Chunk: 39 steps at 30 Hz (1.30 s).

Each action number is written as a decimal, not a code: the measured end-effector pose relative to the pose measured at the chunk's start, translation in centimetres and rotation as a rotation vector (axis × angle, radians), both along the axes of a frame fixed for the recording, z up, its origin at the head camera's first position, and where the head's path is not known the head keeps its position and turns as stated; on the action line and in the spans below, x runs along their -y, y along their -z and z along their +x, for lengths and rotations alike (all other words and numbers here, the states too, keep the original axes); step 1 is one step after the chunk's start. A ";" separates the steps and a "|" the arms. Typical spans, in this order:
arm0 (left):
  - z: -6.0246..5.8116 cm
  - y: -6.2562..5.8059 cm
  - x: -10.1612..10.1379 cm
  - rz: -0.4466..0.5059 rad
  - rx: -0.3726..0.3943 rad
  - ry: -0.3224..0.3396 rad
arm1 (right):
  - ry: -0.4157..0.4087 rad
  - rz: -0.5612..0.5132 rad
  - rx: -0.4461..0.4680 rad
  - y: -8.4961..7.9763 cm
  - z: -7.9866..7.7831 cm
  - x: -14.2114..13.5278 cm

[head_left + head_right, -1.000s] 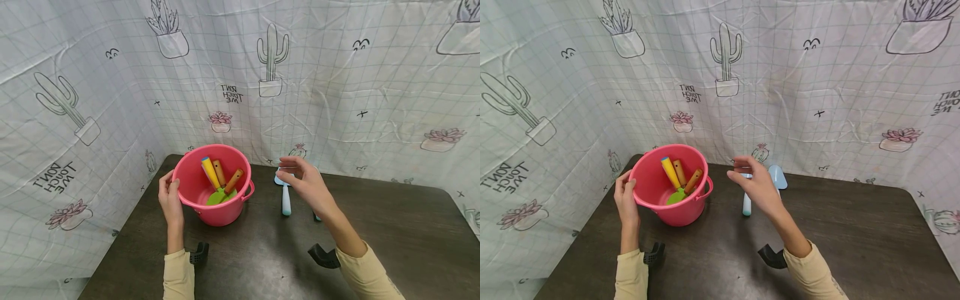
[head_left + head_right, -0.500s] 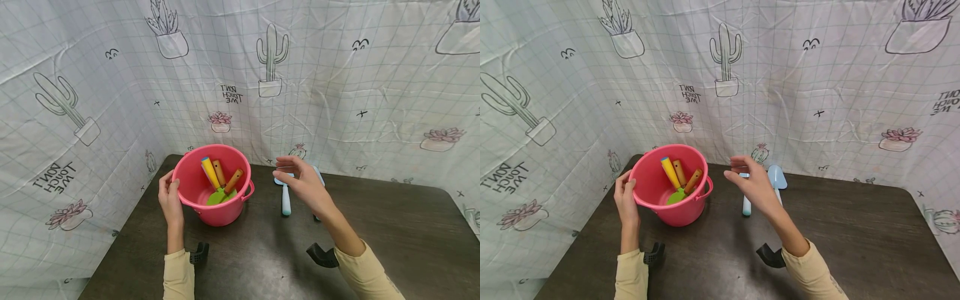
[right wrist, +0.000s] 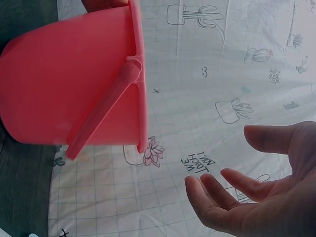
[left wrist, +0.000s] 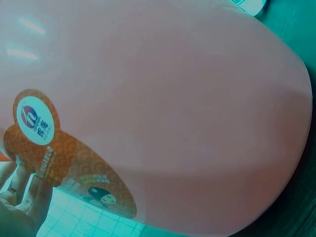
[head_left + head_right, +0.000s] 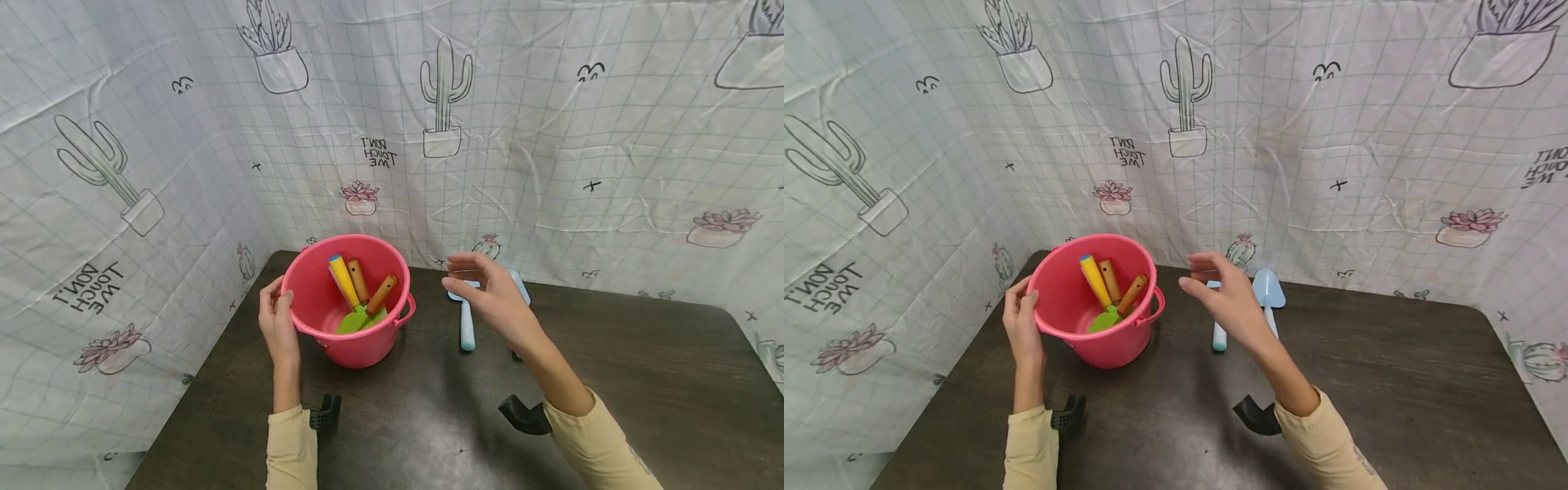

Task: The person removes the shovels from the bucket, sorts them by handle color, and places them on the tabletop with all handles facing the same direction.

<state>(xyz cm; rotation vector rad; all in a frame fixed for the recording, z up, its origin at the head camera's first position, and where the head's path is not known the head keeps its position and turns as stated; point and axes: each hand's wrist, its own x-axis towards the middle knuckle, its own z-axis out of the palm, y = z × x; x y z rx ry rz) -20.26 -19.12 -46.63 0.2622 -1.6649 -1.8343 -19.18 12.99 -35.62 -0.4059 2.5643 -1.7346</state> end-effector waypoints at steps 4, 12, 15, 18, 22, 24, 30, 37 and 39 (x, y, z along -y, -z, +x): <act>0.0 -0.2 0.2 0.003 -0.018 -0.002 | -0.013 -0.011 -0.004 -0.1 -0.1 0.3; 0.1 -0.3 0.3 0.012 -0.005 0.006 | -0.028 -0.014 -0.024 -0.3 0.2 0.6; 0.1 -0.2 0.2 0.013 -0.002 0.007 | -0.028 -0.014 -0.024 -0.5 0.2 0.8; 0.1 -0.2 0.2 0.016 -0.004 0.008 | -0.030 -0.010 -0.030 -0.5 0.2 0.9; 0.1 -0.2 0.2 0.019 -0.011 0.010 | -0.028 -0.004 -0.037 -0.5 0.2 1.0; 0.1 -0.2 0.2 0.019 -0.014 0.010 | -0.027 -0.003 -0.037 -0.4 0.1 1.1; 0.1 -0.1 0.1 0.024 -0.009 0.012 | -0.023 -0.005 -0.035 -0.2 -0.1 1.2; 0.1 0.0 0.1 0.016 -0.004 0.010 | -0.027 -0.023 -0.029 -0.4 0.1 1.5; 0.1 0.0 0.0 0.017 -0.005 0.010 | -0.027 -0.018 -0.042 -0.5 0.1 1.7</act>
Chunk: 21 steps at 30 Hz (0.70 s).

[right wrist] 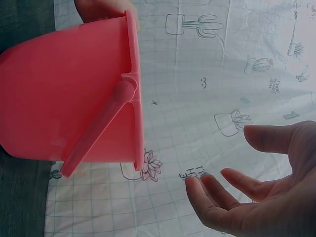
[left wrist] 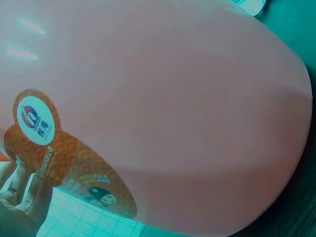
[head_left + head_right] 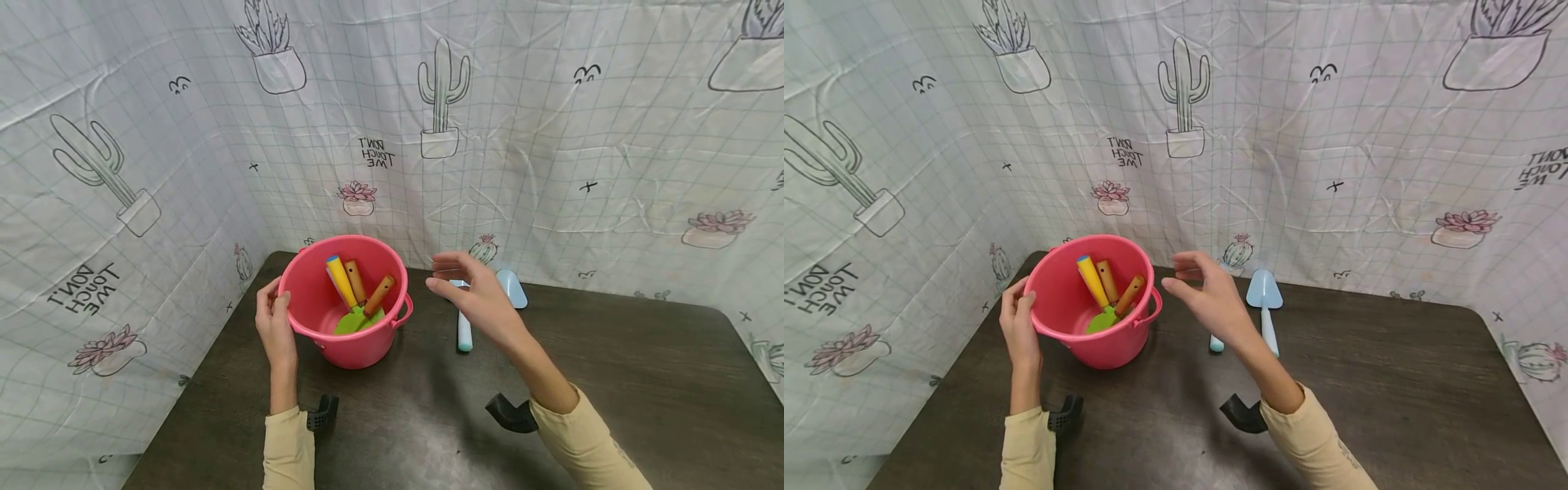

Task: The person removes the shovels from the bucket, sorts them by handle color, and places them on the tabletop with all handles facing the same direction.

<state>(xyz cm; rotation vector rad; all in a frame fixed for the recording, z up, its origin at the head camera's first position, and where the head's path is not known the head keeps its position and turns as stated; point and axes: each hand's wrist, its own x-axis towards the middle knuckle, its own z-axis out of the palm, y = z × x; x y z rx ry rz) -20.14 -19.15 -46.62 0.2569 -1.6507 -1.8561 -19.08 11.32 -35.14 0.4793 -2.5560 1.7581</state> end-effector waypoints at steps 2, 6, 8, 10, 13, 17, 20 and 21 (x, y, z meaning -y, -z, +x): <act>0.0 0.0 0.0 0.000 0.001 -0.001 | 0.001 0.006 -0.013 -0.1 0.0 0.1; 0.0 0.0 0.0 0.003 0.005 0.000 | 0.000 0.015 -0.018 -0.2 0.1 0.4; 0.0 0.1 0.0 0.003 0.007 0.000 | -0.004 0.015 -0.014 -0.2 0.1 0.5; 0.0 0.0 0.0 0.001 0.007 0.001 | -0.010 0.016 -0.012 -0.2 0.1 0.7; 0.1 0.0 0.0 -0.002 0.004 0.003 | -0.013 0.020 -0.009 -0.3 0.1 0.8; 0.1 0.0 0.0 -0.004 0.007 0.003 | -0.010 0.032 -0.013 -0.3 0.1 1.2; 0.1 0.0 0.0 -0.004 0.011 0.003 | -0.010 0.029 -0.014 -0.3 0.1 1.4; 0.1 0.0 0.0 -0.004 0.011 0.003 | -0.012 0.025 -0.014 -0.2 0.1 1.4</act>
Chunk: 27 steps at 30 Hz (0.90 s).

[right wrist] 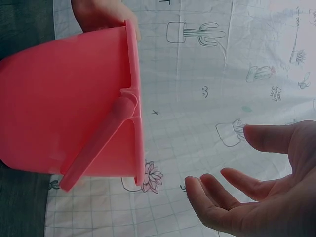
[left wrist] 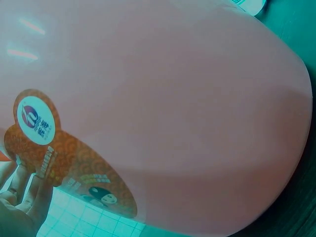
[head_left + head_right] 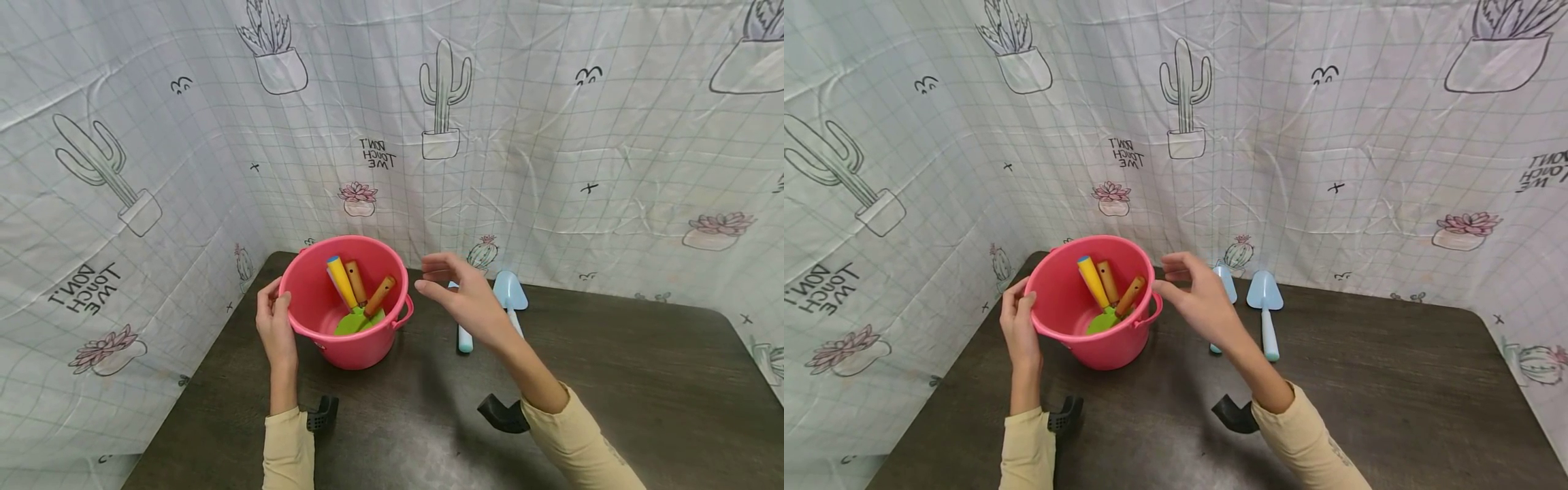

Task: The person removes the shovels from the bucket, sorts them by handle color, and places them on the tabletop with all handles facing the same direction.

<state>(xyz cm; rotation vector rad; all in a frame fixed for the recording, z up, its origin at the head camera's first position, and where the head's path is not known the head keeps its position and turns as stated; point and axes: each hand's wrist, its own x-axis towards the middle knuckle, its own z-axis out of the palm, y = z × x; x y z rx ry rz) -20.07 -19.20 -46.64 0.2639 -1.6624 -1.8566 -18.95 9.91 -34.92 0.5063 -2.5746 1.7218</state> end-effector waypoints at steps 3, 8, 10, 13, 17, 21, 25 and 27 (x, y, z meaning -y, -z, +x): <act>0.0 0.0 0.0 0.001 -0.002 0.001 | -0.006 -0.009 -0.003 0.1 -0.1 0.2; -0.1 0.0 0.1 -0.001 0.000 0.002 | -0.021 -0.002 -0.018 0.3 -0.2 0.6; 0.0 0.0 0.1 -0.001 0.003 0.002 | -0.020 0.002 -0.012 0.3 -0.1 0.8; 0.0 0.0 0.1 0.003 0.002 0.004 | -0.018 -0.002 0.009 0.3 -0.1 1.1; 0.0 0.1 0.1 0.004 -0.007 0.005 | -0.025 -0.009 0.022 0.2 -0.1 1.4; 0.0 0.1 0.1 0.000 -0.007 0.001 | -0.032 -0.006 0.016 0.2 -0.1 1.8; 0.0 0.1 0.1 -0.004 0.000 -0.006 | -0.034 -0.002 0.024 0.2 0.0 2.1; -0.1 0.1 0.1 -0.004 0.002 -0.008 | -0.035 -0.001 0.026 0.2 0.0 2.2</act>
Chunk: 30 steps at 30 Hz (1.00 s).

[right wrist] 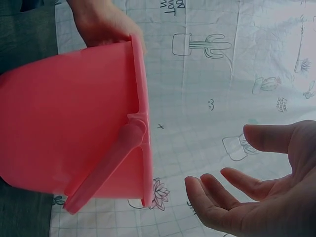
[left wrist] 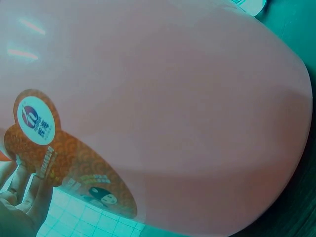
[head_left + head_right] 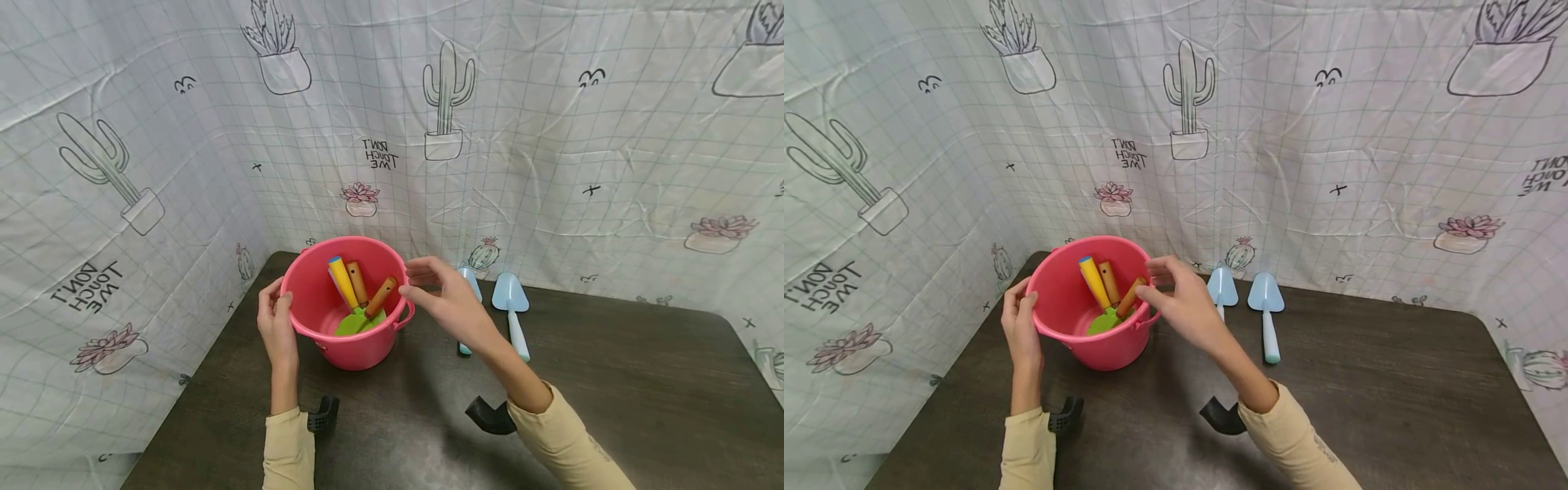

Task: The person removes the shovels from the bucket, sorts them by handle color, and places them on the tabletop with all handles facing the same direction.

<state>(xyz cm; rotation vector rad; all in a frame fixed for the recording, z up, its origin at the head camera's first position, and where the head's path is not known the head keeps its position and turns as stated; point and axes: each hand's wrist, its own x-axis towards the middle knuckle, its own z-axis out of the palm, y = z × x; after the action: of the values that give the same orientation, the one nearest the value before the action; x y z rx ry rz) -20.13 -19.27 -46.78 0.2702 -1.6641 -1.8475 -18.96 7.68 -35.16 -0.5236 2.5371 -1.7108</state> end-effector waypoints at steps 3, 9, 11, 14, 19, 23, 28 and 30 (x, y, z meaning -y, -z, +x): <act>0.0 0.0 0.0 0.002 0.000 0.000 | -0.003 0.002 -0.002 0.1 0.0 0.1; -0.1 0.1 0.1 -0.001 -0.005 0.002 | -0.017 -0.001 -0.003 0.2 -0.2 0.5; -0.1 0.1 0.1 -0.004 -0.003 0.002 | -0.020 0.002 -0.004 0.2 -0.2 0.6; 0.0 0.0 0.0 -0.004 -0.004 0.002 | -0.024 0.014 -0.006 0.2 -0.3 0.8; 0.0 -0.1 -0.2 0.001 -0.002 0.002 | -0.032 0.035 -0.005 0.3 -0.4 1.2; -0.1 -0.2 -0.2 -0.001 0.003 -0.001 | -0.031 0.045 0.012 0.3 -0.3 1.7; -0.1 -0.1 -0.2 -0.006 -0.003 -0.003 | -0.050 0.020 0.069 0.5 -0.3 2.3; -0.1 -0.1 -0.2 -0.007 -0.004 -0.003 | -0.057 0.016 0.075 0.6 -0.3 2.6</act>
<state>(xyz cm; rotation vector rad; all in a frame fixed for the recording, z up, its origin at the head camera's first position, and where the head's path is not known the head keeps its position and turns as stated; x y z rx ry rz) -20.23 -19.05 -46.68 0.2652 -1.6659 -1.8389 -19.26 5.13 -35.74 -0.5151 2.4581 -1.6574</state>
